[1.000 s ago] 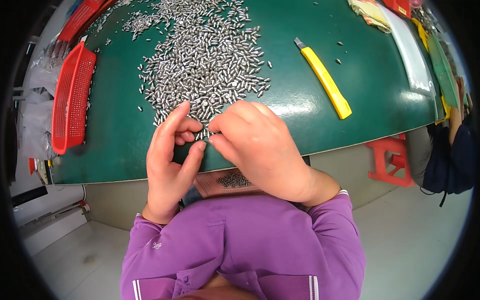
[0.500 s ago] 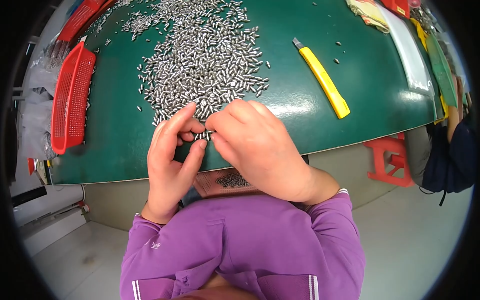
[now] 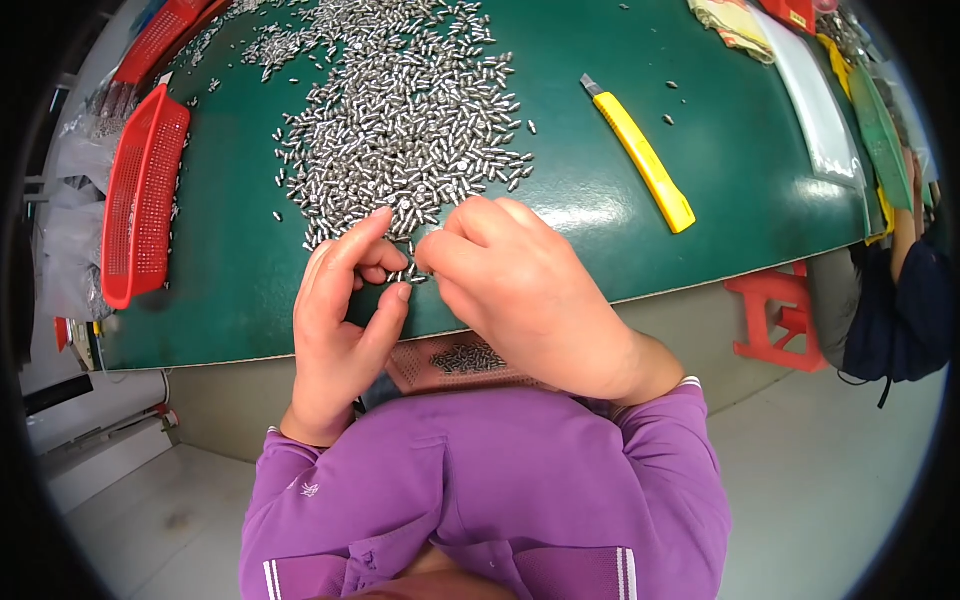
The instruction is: Inspecting and organizing small silver metal components on a green workbench.
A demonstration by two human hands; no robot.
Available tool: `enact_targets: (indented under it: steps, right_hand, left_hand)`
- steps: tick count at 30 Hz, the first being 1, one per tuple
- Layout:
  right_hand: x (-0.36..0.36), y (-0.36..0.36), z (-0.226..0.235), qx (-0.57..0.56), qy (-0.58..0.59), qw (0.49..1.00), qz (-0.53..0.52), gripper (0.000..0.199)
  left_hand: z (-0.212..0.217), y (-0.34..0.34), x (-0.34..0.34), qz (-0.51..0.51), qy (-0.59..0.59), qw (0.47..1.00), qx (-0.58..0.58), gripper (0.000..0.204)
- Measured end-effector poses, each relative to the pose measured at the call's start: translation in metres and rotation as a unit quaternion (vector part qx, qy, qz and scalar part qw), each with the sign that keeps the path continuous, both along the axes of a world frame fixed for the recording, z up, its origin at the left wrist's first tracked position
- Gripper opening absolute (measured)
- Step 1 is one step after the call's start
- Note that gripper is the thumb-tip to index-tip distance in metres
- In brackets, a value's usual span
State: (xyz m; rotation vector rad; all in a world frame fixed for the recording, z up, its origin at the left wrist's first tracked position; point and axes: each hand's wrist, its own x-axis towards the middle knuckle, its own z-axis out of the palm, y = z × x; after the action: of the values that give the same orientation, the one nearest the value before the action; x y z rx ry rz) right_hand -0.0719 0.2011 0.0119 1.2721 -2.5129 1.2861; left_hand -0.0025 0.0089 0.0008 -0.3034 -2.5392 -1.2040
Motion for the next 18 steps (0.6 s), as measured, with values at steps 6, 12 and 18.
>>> enact_targets:
  steps: [6,12,18]
  right_hand:
    - [0.0004,-0.0010,-0.0035,-0.009,0.016,1.000,0.000,0.020]
    - [0.0019,-0.0043,-0.0082,-0.007,0.023,1.000,-0.001,0.021]
    - [0.0015,-0.0015,-0.0076,-0.028,0.007,0.999,0.018,0.024]
  left_hand:
    - [0.0019,0.0002,-0.0016,-0.007,0.005,1.000,-0.022,0.064]
    - [0.0016,0.0012,-0.0015,-0.004,-0.002,1.000,-0.017,0.065]
    - [0.0008,0.0011,-0.0005,0.002,0.000,1.000,-0.016,0.065]
